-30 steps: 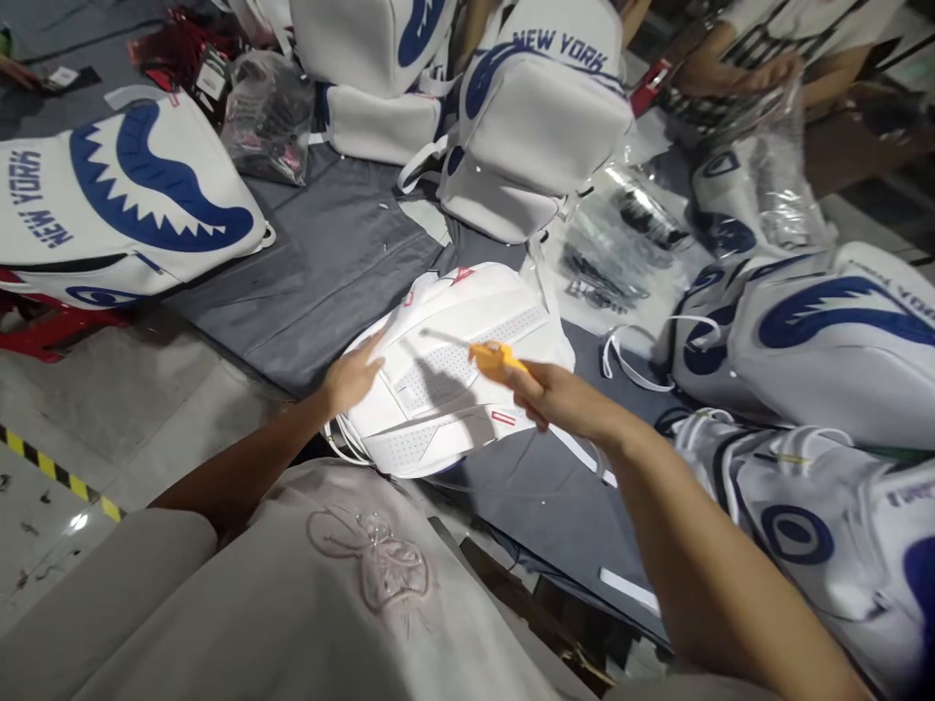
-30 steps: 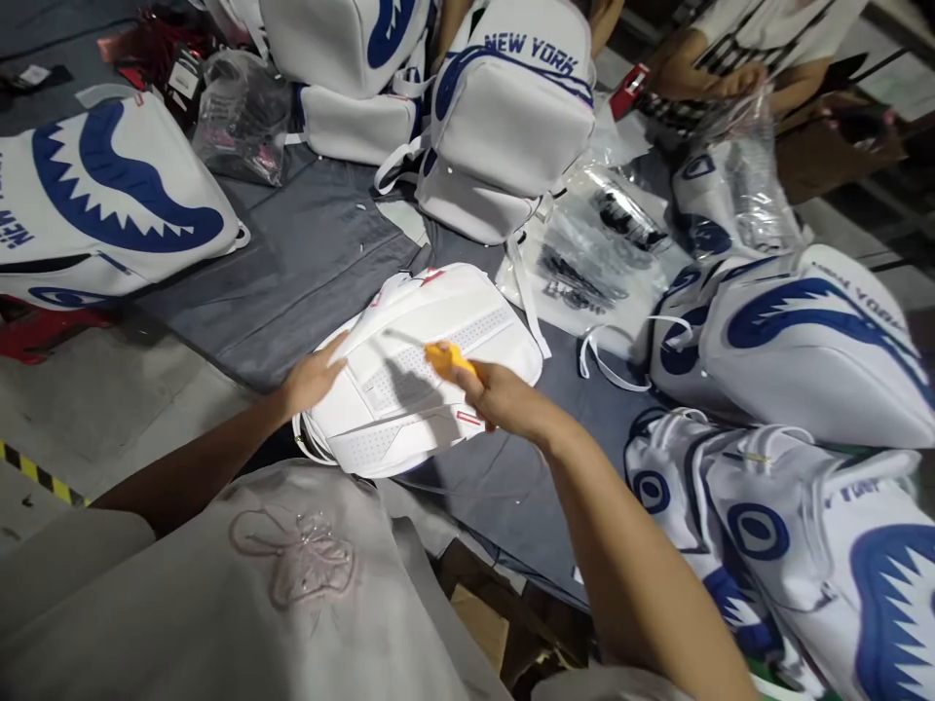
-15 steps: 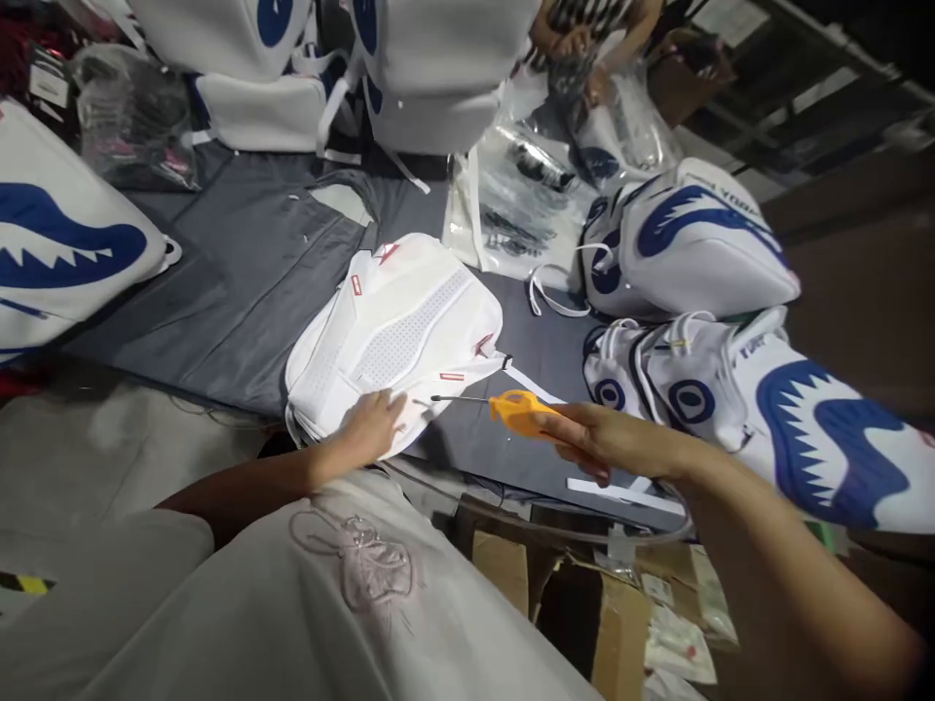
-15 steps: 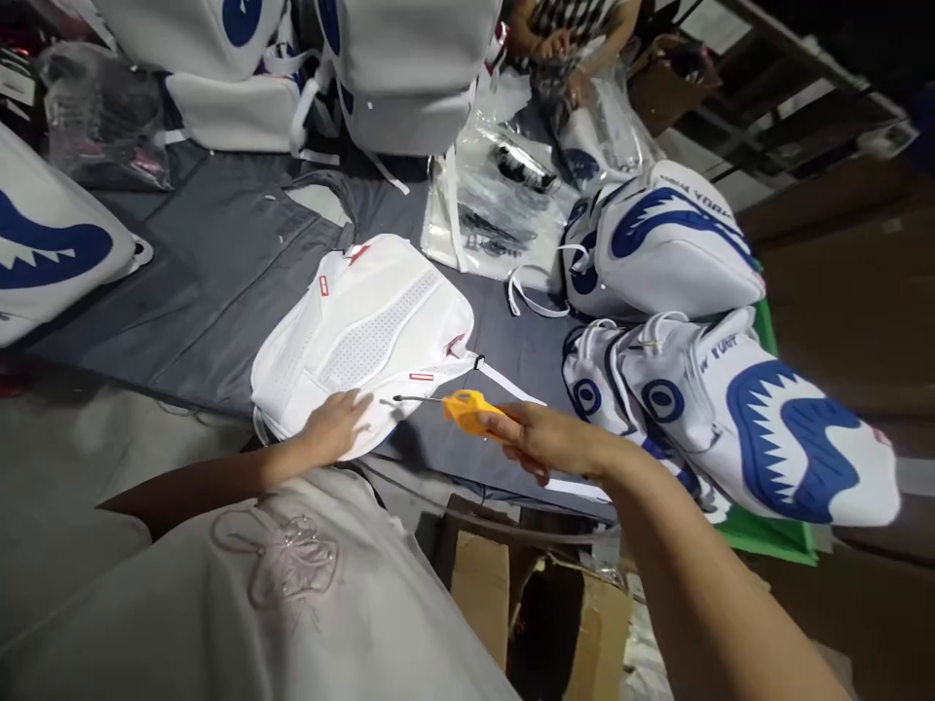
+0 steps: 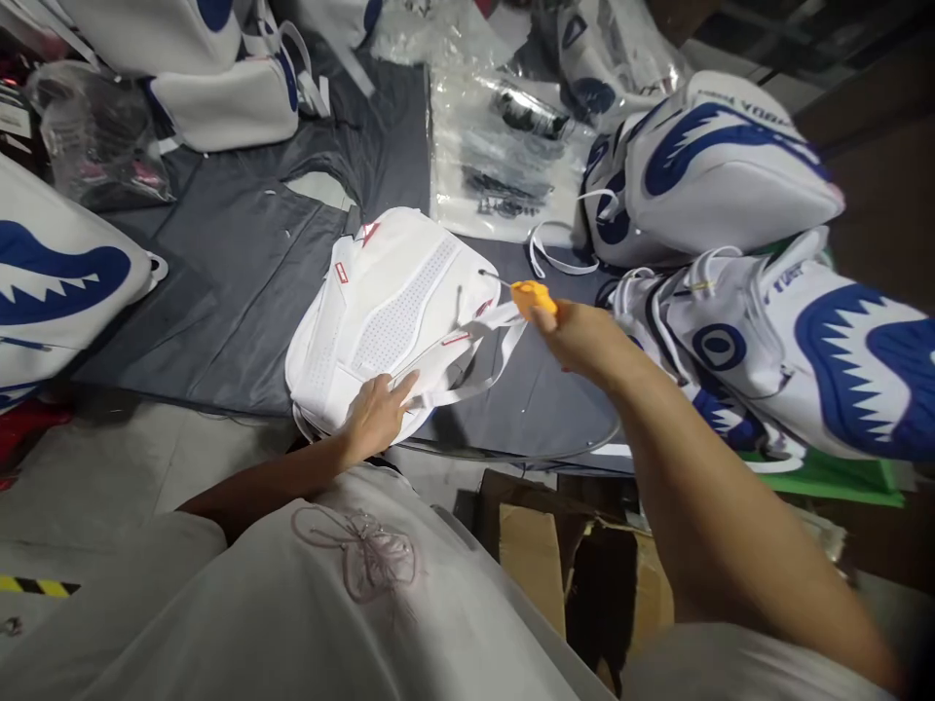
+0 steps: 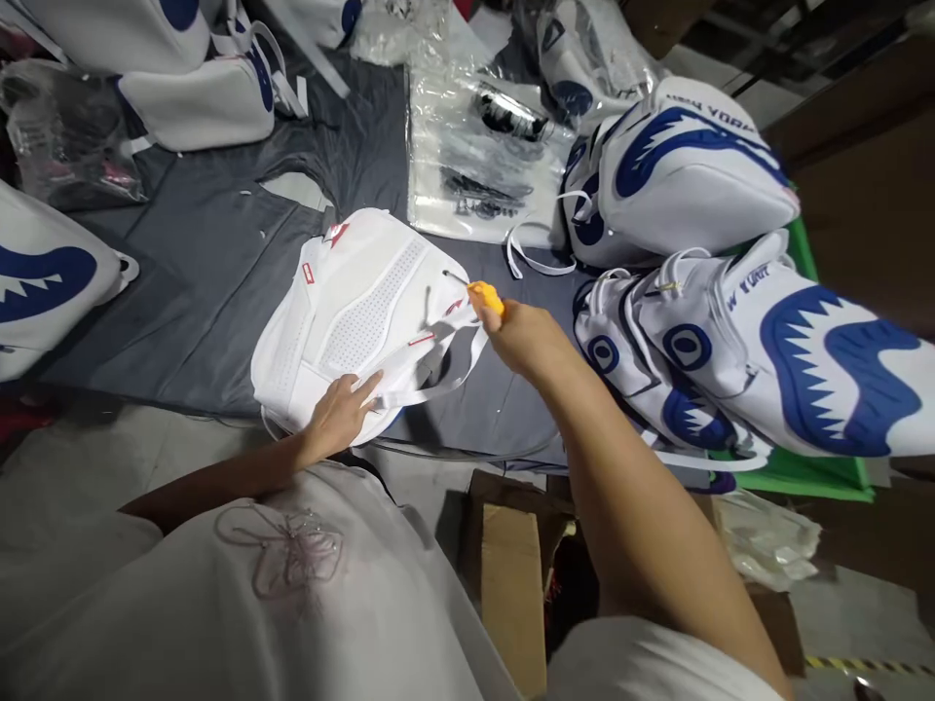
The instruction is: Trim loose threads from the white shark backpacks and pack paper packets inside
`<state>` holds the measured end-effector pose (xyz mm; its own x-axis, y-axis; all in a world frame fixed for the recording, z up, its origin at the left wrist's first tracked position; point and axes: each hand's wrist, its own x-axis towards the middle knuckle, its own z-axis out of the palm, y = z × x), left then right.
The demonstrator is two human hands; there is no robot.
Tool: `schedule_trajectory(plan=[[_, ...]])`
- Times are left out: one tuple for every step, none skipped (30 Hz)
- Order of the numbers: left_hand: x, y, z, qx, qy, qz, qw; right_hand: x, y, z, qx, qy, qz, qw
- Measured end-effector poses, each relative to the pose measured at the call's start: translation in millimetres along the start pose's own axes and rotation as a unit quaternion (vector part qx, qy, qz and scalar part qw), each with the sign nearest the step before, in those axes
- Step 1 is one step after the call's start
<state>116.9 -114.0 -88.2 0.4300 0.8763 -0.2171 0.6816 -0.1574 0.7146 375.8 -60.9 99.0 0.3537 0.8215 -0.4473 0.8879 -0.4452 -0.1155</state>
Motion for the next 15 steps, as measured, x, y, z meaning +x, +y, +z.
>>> schedule_trajectory(plan=[[3,-3,0.1,-0.028,-0.012,-0.012,0.999,-4,-5,4,-0.014,-0.036,0.002,0.999],[7,-9,-0.8,-0.096,-0.027,-0.048,0.994,-13,-6,9,-0.011,-0.087,0.000,0.996],[12,-14,-2.2,-0.189,-0.038,-0.099,0.976,-27,-5,15,0.006,-0.140,-0.006,0.990],[17,-20,-3.9,-0.283,-0.045,-0.151,0.946,-44,-1,22,0.027,-0.184,-0.013,0.982],[21,-25,-5.9,-0.358,-0.048,-0.192,0.913,-64,4,30,0.047,-0.203,-0.021,0.978],[23,-28,-8.8,-0.404,-0.052,-0.213,0.888,-84,9,40,0.060,-0.202,-0.024,0.977],[24,-29,-13.0,-0.422,-0.061,-0.211,0.879,-104,12,52,0.070,-0.191,-0.017,0.979],[22,-30,-19.4,-0.420,-0.076,-0.189,0.884,-123,13,67,0.081,-0.185,-0.009,0.979],[20,-30,-28.6,-0.406,-0.089,-0.153,0.897,-139,11,83,0.090,-0.181,0.002,0.979],[16,-31,-40.7,-0.385,-0.082,-0.117,0.912,-153,7,102,0.097,-0.183,0.008,0.978],[13,-34,-55.6,-0.367,-0.047,-0.090,0.925,-165,0,122,0.100,-0.187,0.010,0.977],[10,-38,-72.3,-0.356,0.013,-0.079,0.931,-174,-8,142,0.089,-0.185,0.019,0.979],[10,-45,-89.6,-0.355,0.083,-0.093,0.926,-181,-17,163,0.071,-0.177,0.033,0.981],[10,-53,-106.0,-0.366,0.138,-0.133,0.911,-186,-25,183,0.049,-0.165,0.054,0.984],[13,-61,-120.1,-0.390,0.161,-0.192,0.886,-189,-33,202,0.028,-0.151,0.077,0.985]])
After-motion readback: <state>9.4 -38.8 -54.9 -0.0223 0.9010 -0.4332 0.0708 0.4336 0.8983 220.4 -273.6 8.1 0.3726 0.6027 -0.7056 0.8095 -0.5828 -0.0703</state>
